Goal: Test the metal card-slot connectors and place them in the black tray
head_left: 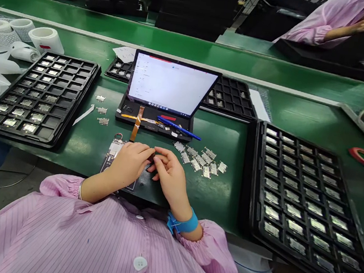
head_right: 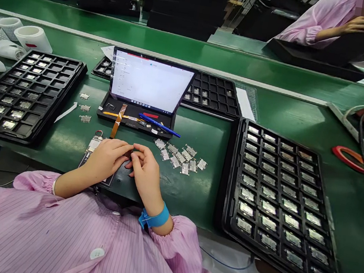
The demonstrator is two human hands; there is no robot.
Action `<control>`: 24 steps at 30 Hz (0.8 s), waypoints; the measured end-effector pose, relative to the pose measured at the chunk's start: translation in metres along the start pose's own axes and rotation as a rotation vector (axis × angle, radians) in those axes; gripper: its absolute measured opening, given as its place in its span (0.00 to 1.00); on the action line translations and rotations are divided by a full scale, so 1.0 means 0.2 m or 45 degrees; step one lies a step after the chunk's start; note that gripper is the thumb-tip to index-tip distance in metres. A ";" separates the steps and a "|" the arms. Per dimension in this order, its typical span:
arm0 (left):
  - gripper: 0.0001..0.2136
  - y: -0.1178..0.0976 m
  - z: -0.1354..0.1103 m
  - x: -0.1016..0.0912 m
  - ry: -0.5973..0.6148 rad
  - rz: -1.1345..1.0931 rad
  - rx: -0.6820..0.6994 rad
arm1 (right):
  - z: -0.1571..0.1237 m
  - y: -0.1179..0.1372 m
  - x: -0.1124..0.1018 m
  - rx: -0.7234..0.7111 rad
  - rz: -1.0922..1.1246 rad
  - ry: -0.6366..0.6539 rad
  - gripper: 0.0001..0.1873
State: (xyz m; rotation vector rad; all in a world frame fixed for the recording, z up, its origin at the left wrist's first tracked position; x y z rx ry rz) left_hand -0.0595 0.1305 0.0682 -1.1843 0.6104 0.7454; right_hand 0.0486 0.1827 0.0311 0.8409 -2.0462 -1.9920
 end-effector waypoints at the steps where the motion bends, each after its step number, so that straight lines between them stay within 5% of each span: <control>1: 0.12 0.00 0.00 0.00 -0.002 0.000 0.002 | 0.00 0.00 0.00 0.000 -0.001 -0.002 0.18; 9: 0.13 0.01 0.01 0.01 0.000 0.003 -0.006 | 0.00 0.00 0.00 -0.003 0.023 -0.015 0.19; 16: 0.26 0.00 -0.05 -0.06 -0.146 -0.034 -0.020 | 0.00 -0.01 -0.04 0.047 0.139 -0.086 0.24; 20: 0.18 0.02 -0.15 -0.12 -0.170 0.069 -0.013 | -0.04 0.00 -0.09 0.106 0.202 -0.214 0.22; 24: 0.15 0.05 -0.21 -0.11 -0.161 0.119 0.015 | -0.10 0.02 0.05 0.343 0.504 0.249 0.19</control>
Point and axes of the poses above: each hand's wrist, its own z-axis towards the middle knuckle, its own x-axis out of the palm, y = z × x, the point moved 7 cm from there along z, towards the middle knuckle, and after that the axes turned 11 degrees about -z, right-handed, at the moved point
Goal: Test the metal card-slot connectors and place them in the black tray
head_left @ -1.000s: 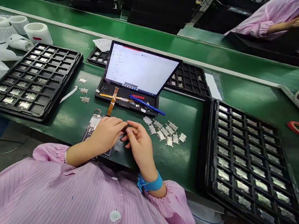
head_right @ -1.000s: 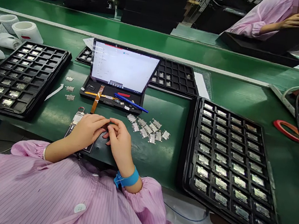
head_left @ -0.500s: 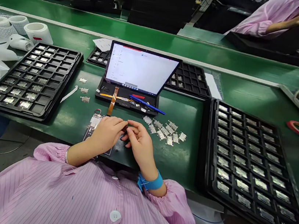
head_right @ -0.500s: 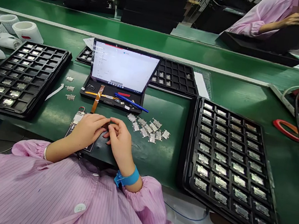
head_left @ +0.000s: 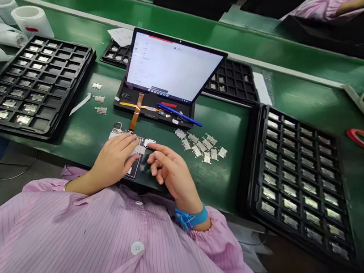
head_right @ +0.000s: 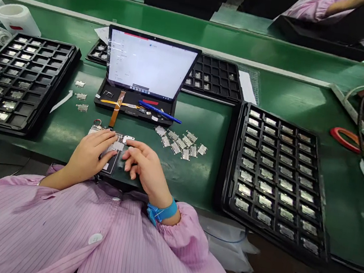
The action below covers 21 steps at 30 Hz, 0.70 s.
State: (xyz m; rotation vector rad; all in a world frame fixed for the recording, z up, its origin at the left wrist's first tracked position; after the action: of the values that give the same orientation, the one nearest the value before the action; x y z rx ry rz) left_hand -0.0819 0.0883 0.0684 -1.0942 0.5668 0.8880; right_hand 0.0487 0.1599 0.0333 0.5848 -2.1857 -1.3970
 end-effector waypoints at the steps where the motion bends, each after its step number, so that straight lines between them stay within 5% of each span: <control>1: 0.15 0.00 -0.01 0.00 -0.009 0.002 0.008 | -0.01 -0.01 0.03 0.060 0.055 0.083 0.20; 10: 0.15 0.00 -0.01 0.00 -0.048 -0.023 0.052 | 0.02 -0.01 0.10 0.065 0.046 0.246 0.19; 16: 0.16 0.02 0.01 -0.01 -0.018 -0.043 0.015 | 0.01 0.17 0.00 -0.682 -1.168 -0.554 0.17; 21: 0.18 0.03 -0.04 -0.01 -0.003 -0.067 0.091 | -0.02 0.13 0.10 -0.758 -1.800 -0.556 0.11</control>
State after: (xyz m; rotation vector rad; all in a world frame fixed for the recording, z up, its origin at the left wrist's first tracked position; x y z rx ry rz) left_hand -0.0882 0.0822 0.0640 -1.0384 0.5613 0.8171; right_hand 0.0335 0.1561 0.0627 1.8610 -1.2592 -2.8881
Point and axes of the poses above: each hand's wrist, its own z-axis towards the middle knuckle, its own x-axis out of the palm, y = z × x, the point moved 7 cm from there along z, towards the middle knuckle, and after that the axes turned 11 degrees about -z, right-handed, at the moved point
